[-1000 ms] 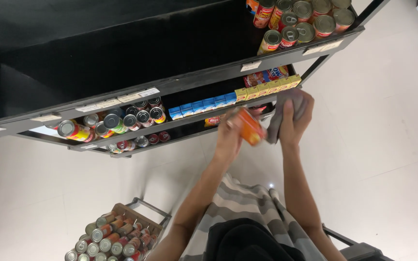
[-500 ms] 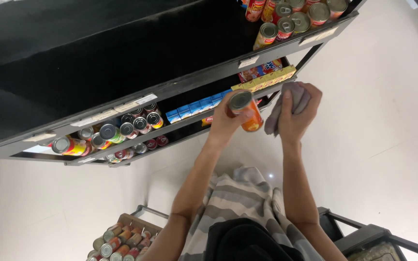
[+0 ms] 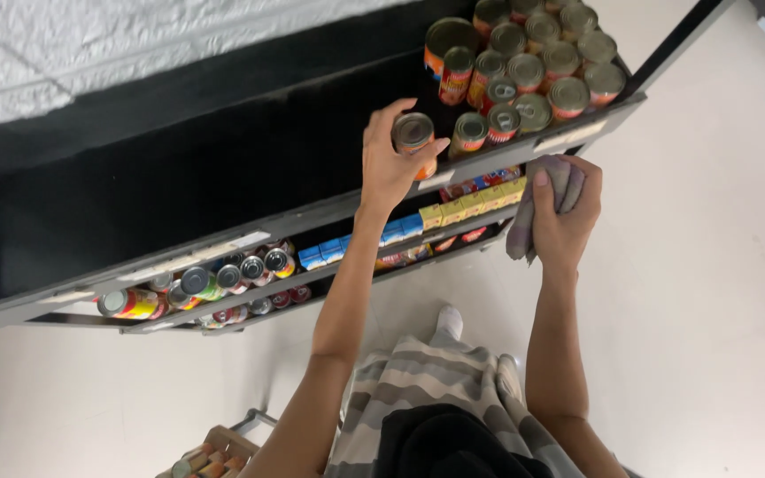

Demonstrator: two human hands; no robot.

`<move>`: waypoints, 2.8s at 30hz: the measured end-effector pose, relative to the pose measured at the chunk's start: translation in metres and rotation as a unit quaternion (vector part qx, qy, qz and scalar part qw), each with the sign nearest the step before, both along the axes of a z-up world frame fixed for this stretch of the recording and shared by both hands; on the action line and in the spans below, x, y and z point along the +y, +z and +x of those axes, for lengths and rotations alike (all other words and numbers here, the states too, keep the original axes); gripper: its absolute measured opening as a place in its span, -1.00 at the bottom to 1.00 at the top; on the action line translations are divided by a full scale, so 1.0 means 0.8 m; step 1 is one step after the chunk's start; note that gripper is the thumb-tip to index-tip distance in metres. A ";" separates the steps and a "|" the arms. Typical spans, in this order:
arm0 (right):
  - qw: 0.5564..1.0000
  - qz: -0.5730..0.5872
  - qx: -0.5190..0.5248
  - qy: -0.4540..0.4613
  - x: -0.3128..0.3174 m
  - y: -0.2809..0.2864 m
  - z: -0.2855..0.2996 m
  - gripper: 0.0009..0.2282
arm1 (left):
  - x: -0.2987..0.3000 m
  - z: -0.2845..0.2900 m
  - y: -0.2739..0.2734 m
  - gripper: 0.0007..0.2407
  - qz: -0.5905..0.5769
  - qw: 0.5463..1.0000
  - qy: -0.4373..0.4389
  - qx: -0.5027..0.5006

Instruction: Wiping canned food containers with a cloth and placing them onto grocery shelves.

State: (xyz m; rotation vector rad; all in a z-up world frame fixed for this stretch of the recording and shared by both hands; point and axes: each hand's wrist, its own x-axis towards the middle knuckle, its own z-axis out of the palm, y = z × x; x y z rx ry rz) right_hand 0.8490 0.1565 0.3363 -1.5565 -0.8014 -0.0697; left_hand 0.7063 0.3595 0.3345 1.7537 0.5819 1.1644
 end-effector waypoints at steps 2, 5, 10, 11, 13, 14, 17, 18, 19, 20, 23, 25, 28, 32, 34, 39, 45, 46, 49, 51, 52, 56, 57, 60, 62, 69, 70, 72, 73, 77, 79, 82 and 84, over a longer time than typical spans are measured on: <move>0.999 0.014 -0.007 0.028 0.013 0.000 0.023 -0.76 | 0.027 0.033 -0.005 -0.52 0.120 0.985 0.097 0.081; 0.998 0.006 -0.029 0.057 0.033 0.005 0.052 -0.75 | 0.061 0.080 -0.035 -0.57 0.152 0.966 0.147 0.147; 0.993 -0.006 -0.075 0.090 0.055 0.007 0.095 -0.74 | 0.080 0.132 -0.071 -0.54 0.138 0.946 0.182 0.231; 0.991 -0.013 -0.098 0.094 0.058 0.004 0.104 -0.74 | 0.079 0.139 -0.072 -0.51 0.126 0.939 0.182 0.261; 0.990 -0.014 -0.089 0.113 0.064 0.001 0.120 -0.74 | 0.082 0.147 -0.072 -0.52 0.116 0.935 0.174 0.286; 0.989 -0.015 -0.077 0.127 0.067 0.000 0.128 -0.74 | 0.083 0.150 -0.071 -0.52 0.107 0.930 0.161 0.311; 0.988 -0.006 -0.064 0.141 0.073 -0.004 0.144 -0.73 | 0.110 0.142 -0.083 -0.55 0.093 0.945 0.050 0.308; 0.987 -0.007 -0.063 0.147 0.073 -0.005 0.149 -0.73 | 0.112 0.134 -0.069 -0.55 0.089 0.945 0.055 0.309; 0.988 -0.005 -0.046 0.151 0.073 -0.005 0.154 -0.72 | 0.113 0.126 -0.055 -0.57 0.069 0.952 -0.041 0.297; 0.988 -0.001 -0.029 0.153 0.074 -0.006 0.158 -0.71 | 0.116 0.117 -0.040 -0.57 0.049 0.948 -0.138 0.281; 0.986 0.010 -0.043 0.158 0.074 -0.013 0.172 -0.70 | 0.131 0.107 -0.033 -0.57 0.018 0.923 -0.237 0.301; 0.987 0.008 -0.028 0.161 0.075 -0.016 0.179 -0.70 | 0.130 0.104 -0.025 -0.55 0.018 0.916 -0.240 0.321; 0.986 0.007 -0.013 0.165 0.074 -0.016 0.187 -0.70 | 0.131 0.100 -0.017 -0.51 0.035 0.904 -0.245 0.347; 0.987 0.007 -0.009 0.158 0.067 -0.015 0.194 -0.71 | 0.132 0.099 -0.029 -0.43 0.088 0.903 -0.197 0.372; 0.988 0.010 -0.008 0.156 0.065 -0.019 0.198 -0.71 | 0.112 0.096 -0.011 -0.46 0.076 0.906 -0.150 0.388; 0.989 -0.006 0.001 0.146 0.057 -0.025 0.204 -0.70 | 0.102 0.096 -0.017 -0.43 0.089 0.914 -0.094 0.384; 0.986 0.007 0.012 0.166 0.060 -0.029 0.200 -0.70 | 0.103 0.105 -0.039 -0.39 0.058 0.942 -0.175 0.281; 0.984 0.012 0.005 0.175 0.061 -0.030 0.199 -0.70 | 0.102 0.110 -0.047 -0.41 0.079 0.950 -0.150 0.262; 0.982 0.011 0.005 0.187 0.065 -0.033 0.196 -0.70 | 0.093 0.127 -0.059 -0.46 0.134 0.961 -0.091 0.226; 0.982 0.003 0.013 0.190 0.066 -0.032 0.193 -0.69 | 0.087 0.138 -0.062 -0.47 0.166 0.962 -0.056 0.209; 0.981 -0.004 0.030 0.191 0.067 -0.030 0.189 -0.68 | 0.085 0.139 -0.061 -0.50 0.160 0.961 -0.036 0.222; 0.978 0.008 0.021 0.208 0.072 -0.032 0.181 -0.66 | 0.089 0.143 -0.066 -0.58 0.157 0.957 0.009 0.243; 0.977 0.008 0.022 0.211 0.073 -0.034 0.179 -0.66 | 0.091 0.145 -0.075 -0.58 0.155 0.957 0.011 0.244; 0.974 -0.002 0.030 0.223 0.077 -0.036 0.170 -0.68 | 0.096 0.143 -0.090 -0.60 0.175 0.955 0.016 0.239; 0.971 0.003 0.037 0.236 0.080 -0.034 0.163 -0.69 | 0.093 0.136 -0.087 -0.62 0.184 0.956 0.021 0.228; 0.964 0.003 0.039 0.264 0.107 -0.038 0.135 -0.68 | 0.053 0.078 -0.082 -0.69 0.069 0.974 0.016 0.215; 0.965 0.011 0.037 0.259 0.108 -0.042 0.130 -0.67 | 0.042 0.075 -0.079 -0.61 0.056 0.981 -0.026 0.184; 0.966 0.016 0.037 0.255 0.104 -0.049 0.118 -0.67 | 0.021 0.076 -0.071 -0.53 0.040 0.985 -0.068 0.153; 0.966 0.030 0.035 0.255 0.100 -0.050 0.111 -0.68 | 0.010 0.080 -0.065 -0.51 0.044 0.984 -0.059 0.164; 0.969 0.027 0.056 0.240 0.088 -0.039 0.100 -0.67 | 0.011 0.110 -0.066 -0.56 0.000 0.971 -0.005 0.241; 0.976 0.025 0.045 0.213 0.073 -0.033 0.098 -0.68 | 0.023 0.127 -0.087 -0.53 0.005 0.971 0.016 0.240; 0.983 0.019 0.029 0.179 0.054 -0.027 0.097 -0.69 | 0.022 0.143 -0.094 -0.48 0.026 0.973 0.062 0.223; 0.986 0.015 0.022 0.167 0.046 -0.023 0.096 -0.68 | 0.017 0.142 -0.091 -0.45 0.043 0.974 0.082 0.206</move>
